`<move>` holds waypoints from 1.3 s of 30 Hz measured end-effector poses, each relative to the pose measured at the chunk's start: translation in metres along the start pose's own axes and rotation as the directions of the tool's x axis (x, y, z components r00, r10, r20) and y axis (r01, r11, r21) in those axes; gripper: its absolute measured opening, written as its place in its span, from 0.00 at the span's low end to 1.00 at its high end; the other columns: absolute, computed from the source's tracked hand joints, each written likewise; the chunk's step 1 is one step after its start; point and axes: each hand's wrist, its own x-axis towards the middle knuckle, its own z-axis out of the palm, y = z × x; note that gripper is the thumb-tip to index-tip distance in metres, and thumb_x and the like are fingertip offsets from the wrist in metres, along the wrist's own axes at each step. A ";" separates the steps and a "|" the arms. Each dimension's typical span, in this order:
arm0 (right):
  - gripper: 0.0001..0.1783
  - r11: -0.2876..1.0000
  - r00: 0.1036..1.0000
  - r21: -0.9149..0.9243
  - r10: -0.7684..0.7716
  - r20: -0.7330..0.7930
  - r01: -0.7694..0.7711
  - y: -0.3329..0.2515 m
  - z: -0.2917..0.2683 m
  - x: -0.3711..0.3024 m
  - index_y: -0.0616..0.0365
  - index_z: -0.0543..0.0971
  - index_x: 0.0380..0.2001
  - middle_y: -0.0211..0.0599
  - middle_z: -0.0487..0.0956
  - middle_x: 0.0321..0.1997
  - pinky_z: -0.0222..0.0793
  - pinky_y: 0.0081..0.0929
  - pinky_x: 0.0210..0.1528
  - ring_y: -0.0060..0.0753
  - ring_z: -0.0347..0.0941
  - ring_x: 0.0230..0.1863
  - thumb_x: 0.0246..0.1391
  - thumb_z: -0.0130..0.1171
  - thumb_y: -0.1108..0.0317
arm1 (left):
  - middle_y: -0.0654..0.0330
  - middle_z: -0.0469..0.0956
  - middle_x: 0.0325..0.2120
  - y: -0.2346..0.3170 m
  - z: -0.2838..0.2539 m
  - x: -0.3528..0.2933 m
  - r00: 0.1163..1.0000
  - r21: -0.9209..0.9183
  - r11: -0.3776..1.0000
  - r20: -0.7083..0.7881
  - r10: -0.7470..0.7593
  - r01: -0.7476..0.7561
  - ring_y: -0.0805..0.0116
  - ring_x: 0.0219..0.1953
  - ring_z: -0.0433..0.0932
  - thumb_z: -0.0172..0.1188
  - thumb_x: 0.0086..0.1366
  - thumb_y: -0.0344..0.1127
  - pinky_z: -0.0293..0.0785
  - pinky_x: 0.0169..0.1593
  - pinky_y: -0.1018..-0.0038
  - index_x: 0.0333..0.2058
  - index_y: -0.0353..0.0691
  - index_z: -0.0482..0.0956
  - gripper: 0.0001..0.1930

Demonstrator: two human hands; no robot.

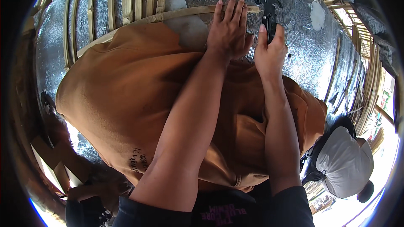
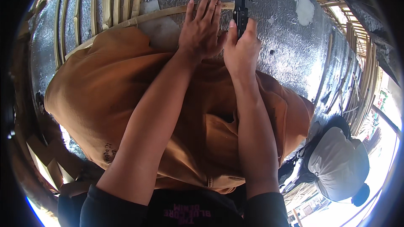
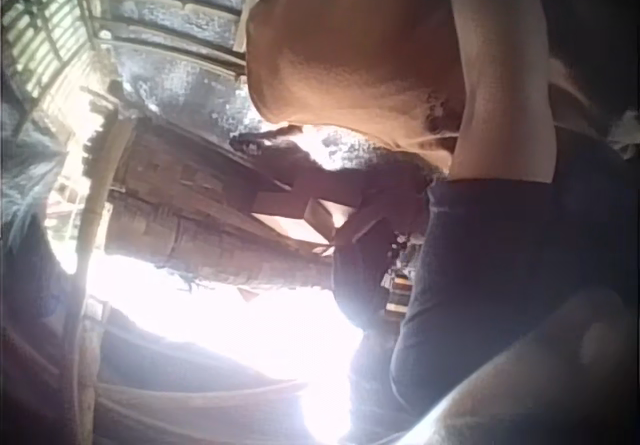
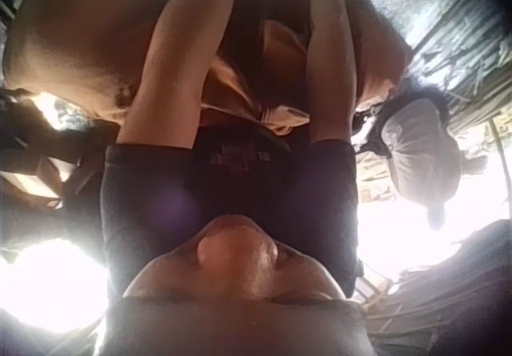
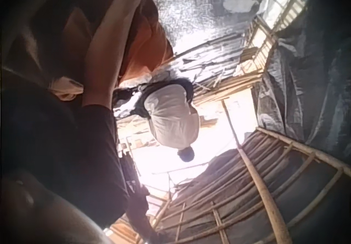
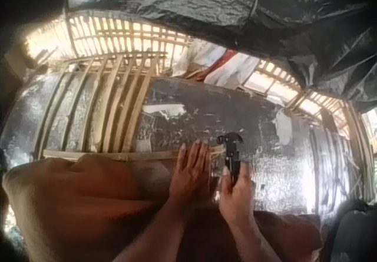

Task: The person attaches strips of bamboo to a framework by hand using a small hammer to drive in fasteners, then breaks off excess lengths of bamboo.

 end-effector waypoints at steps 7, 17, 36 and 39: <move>0.16 0.995 0.988 -0.101 -0.005 0.155 0.021 -0.008 -0.004 -0.002 0.62 0.67 0.50 0.61 0.81 0.26 0.74 0.57 0.27 0.68 0.80 0.29 0.66 0.57 0.66 | 0.51 0.61 0.70 0.001 -0.001 0.002 1.000 0.054 0.999 0.018 0.010 -0.011 0.53 0.75 0.53 0.50 0.66 0.48 0.40 0.77 0.47 0.68 0.32 0.63 0.35; 0.15 1.000 0.999 -0.015 -0.021 0.029 0.022 -0.023 -0.010 -0.006 0.65 0.65 0.47 0.63 0.80 0.26 0.77 0.54 0.26 0.66 0.81 0.29 0.66 0.55 0.67 | 0.53 0.60 0.71 0.000 -0.001 0.003 1.000 0.090 0.996 0.019 0.004 -0.006 0.54 0.75 0.51 0.49 0.68 0.46 0.40 0.77 0.47 0.68 0.34 0.63 0.33; 0.15 0.983 0.992 -0.182 0.029 0.121 -0.006 -0.020 -0.012 -0.002 0.65 0.66 0.47 0.61 0.80 0.27 0.75 0.53 0.26 0.67 0.80 0.29 0.65 0.57 0.68 | 0.55 0.56 0.73 0.004 -0.006 -0.001 0.994 0.150 0.989 0.106 -0.019 0.003 0.56 0.76 0.50 0.51 0.66 0.49 0.39 0.77 0.47 0.71 0.35 0.58 0.38; 0.15 0.998 0.997 -0.027 -0.065 -0.028 0.064 -0.031 -0.022 0.007 0.66 0.67 0.46 0.60 0.80 0.27 0.74 0.52 0.25 0.65 0.80 0.29 0.65 0.58 0.68 | 0.55 0.55 0.73 0.003 -0.004 0.006 0.994 0.141 0.990 0.112 -0.013 -0.003 0.57 0.76 0.50 0.52 0.64 0.50 0.39 0.77 0.48 0.71 0.35 0.57 0.41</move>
